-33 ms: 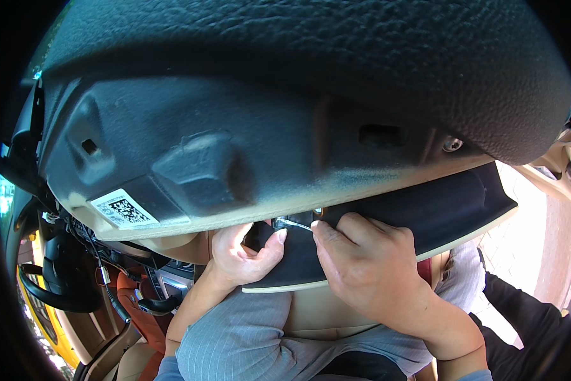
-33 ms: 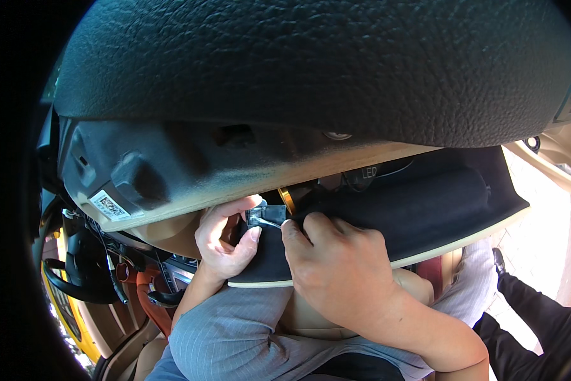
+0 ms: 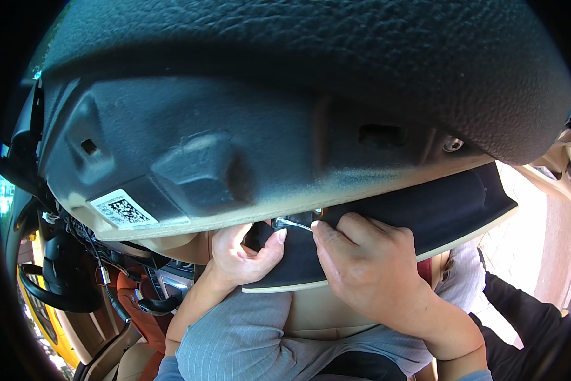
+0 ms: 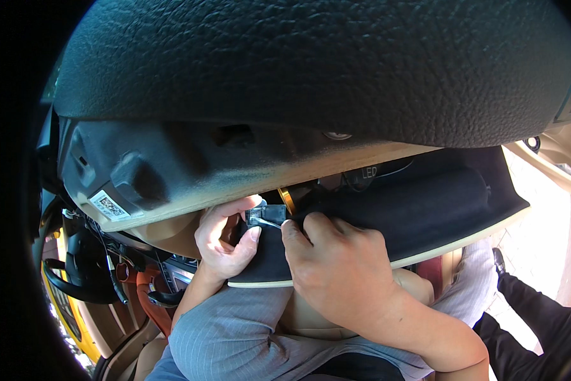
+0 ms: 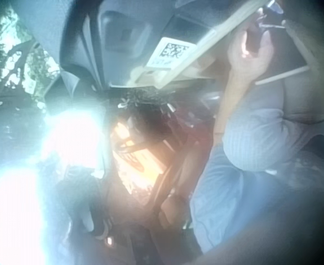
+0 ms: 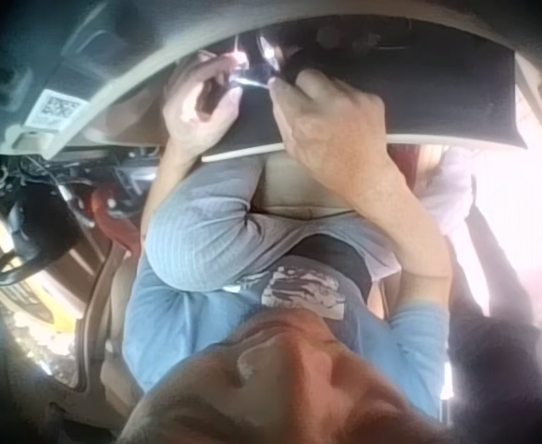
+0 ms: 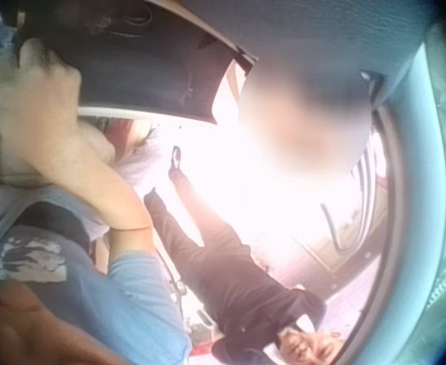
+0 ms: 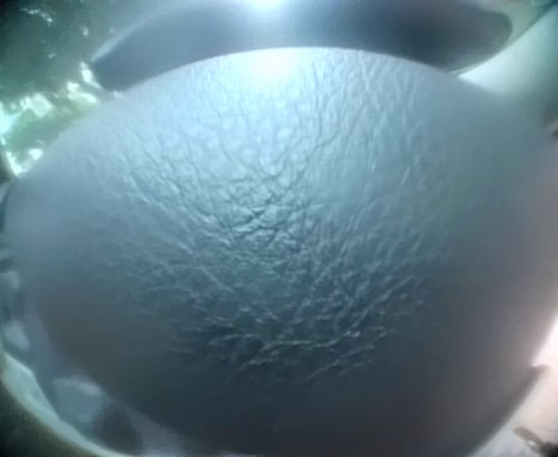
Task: The person works under the dashboard, connecting a small black electronic module to a wiring harness and securing it with a screwdriver. They use a flashlight to illuminate the confined space and repeatedly adjust the connector and fastener.
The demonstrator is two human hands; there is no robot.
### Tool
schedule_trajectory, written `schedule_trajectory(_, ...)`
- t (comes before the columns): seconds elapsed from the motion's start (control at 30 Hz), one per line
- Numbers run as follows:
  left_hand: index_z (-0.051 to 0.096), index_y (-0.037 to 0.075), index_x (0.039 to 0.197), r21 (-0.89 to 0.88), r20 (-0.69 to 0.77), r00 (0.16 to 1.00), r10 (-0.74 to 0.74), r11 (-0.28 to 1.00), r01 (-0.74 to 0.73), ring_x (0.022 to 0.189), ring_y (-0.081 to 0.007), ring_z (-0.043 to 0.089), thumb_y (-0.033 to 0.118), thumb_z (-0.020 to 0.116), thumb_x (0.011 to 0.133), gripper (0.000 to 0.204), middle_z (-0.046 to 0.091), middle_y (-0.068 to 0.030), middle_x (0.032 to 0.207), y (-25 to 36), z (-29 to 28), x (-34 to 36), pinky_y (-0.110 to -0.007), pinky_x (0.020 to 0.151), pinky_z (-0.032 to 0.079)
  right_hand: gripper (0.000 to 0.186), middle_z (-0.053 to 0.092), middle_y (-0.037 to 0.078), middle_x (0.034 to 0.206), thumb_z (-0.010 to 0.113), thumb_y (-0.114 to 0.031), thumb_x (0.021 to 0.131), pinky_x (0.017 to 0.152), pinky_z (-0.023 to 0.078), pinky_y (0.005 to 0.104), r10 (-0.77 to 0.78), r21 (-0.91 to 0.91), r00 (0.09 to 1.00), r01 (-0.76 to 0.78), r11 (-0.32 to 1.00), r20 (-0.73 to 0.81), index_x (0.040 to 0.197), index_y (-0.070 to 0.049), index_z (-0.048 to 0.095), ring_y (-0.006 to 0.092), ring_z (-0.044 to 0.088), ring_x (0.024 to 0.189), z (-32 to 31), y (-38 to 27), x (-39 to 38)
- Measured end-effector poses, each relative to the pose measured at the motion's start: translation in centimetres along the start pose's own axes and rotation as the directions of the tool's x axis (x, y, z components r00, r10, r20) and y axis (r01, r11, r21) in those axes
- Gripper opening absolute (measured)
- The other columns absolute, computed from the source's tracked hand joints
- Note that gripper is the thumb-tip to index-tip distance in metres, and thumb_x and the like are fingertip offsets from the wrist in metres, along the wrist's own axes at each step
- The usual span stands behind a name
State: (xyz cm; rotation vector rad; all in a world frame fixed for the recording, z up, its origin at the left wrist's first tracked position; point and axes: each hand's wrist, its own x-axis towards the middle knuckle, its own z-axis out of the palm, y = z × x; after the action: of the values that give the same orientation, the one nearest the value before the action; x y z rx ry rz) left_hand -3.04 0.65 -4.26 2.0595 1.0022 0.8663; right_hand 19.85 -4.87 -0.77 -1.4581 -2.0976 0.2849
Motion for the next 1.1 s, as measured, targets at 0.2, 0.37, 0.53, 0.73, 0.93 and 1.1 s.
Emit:
schedule_trajectory(0.2, 0.065, -0.008, 0.124, -0.015, -0.004, 1.0, 0.005, 1.0, -0.005, 0.099, -0.0158, 0.061, 0.0, 0.073, 0.083, 0.043, 0.07, -0.0149, 0.116, 0.0, 0.04, -0.07, -0.029, 0.09, 0.05, 0.031, 0.056, 0.004, 0.077, 0.07, -0.013, 0.073, 0.049, 0.049, 0.0287, 0.004, 0.001, 1.0, -0.004, 1.0, 0.006, 0.102, -0.003, 0.075, 0.0157, 0.063, 0.063, -0.01, 0.0, 0.01)
schedule_trajectory(0.37, 0.065, -0.007, 0.124, -0.009, 0.0, 1.0, 0.006, 1.0, -0.006, 0.099, -0.0157, 0.061, 0.0, 0.073, 0.083, 0.043, 0.069, -0.0147, 0.117, 0.02, 0.05, -0.09, -0.029, 0.091, 0.05, 0.03, 0.056, 0.003, 0.077, 0.07, -0.012, 0.074, 0.049, 0.049, 0.0283, 0.003, 0.001, 1.0, -0.003, 1.0, 0.004, 0.102, -0.002, 0.075, 0.0153, 0.063, 0.063, -0.03, -0.01, 0.02)
schedule_trajectory(0.53, 0.065, -0.007, 0.125, -0.013, 0.002, 1.0, 0.015, 1.0, -0.015, 0.1, -0.016, 0.061, -0.001, 0.073, 0.083, 0.043, 0.069, -0.0149, 0.118, -0.1, 0.03, -0.1, -0.029, 0.092, 0.05, 0.03, 0.056, 0.003, 0.077, 0.07, -0.012, 0.073, 0.049, 0.049, 0.0284, -0.008, -0.01, 1.0, 0.008, 1.0, 0.009, 0.101, -0.002, 0.075, 0.0153, 0.063, 0.063, -0.19, -0.08, 0.14)
schedule_trajectory(0.73, 0.065, -0.007, 0.125, -0.007, 0.002, 1.0, 0.007, 1.0, -0.007, 0.1, -0.0164, 0.061, 0.003, 0.074, 0.084, 0.043, 0.068, -0.0146, 0.118, -0.17, -0.04, -0.14, -0.029, 0.091, 0.05, 0.02, 0.052, 0.004, 0.07, 0.079, -0.005, 0.078, 0.046, 0.044, 0.0332, 0.025, 0.062, 0.999, -0.024, 0.998, -0.024, 0.098, -0.002, 0.076, 0.0204, 0.06, 0.056, -0.2, -0.18, 0.28)
schedule_trajectory(0.93, 0.065, -0.007, 0.126, -0.041, -0.005, 1.0, 0.026, 0.999, -0.026, 0.1, -0.0165, 0.062, 0.007, 0.076, 0.087, 0.043, 0.066, -0.0144, 0.119, -0.29, 0.03, -0.05, -0.029, 0.091, 0.051, 0.024, 0.055, 0.003, 0.076, 0.07, -0.013, 0.074, 0.05, 0.048, 0.0294, 0.006, 0.006, 1.0, -0.006, 1.0, 0.015, 0.096, -0.004, 0.071, 0.0159, 0.064, 0.065, -0.32, -0.06, 0.09)
schedule_trajectory(1.1, 0.064, -0.007, 0.126, -0.014, -0.003, 1.0, 0.0, 1.0, -0.001, 0.103, -0.0174, 0.063, 0.008, 0.076, 0.087, 0.043, 0.066, -0.0146, 0.119, -0.31, -0.05, -0.18, -0.03, 0.093, 0.051, 0.026, 0.056, 0.004, 0.077, 0.069, -0.012, 0.074, 0.05, 0.048, 0.0291, -0.003, 0.007, 1.0, 0.003, 1.0, 0.018, 0.098, -0.003, 0.071, 0.0158, 0.064, 0.066, -0.43, -0.01, 0.04)
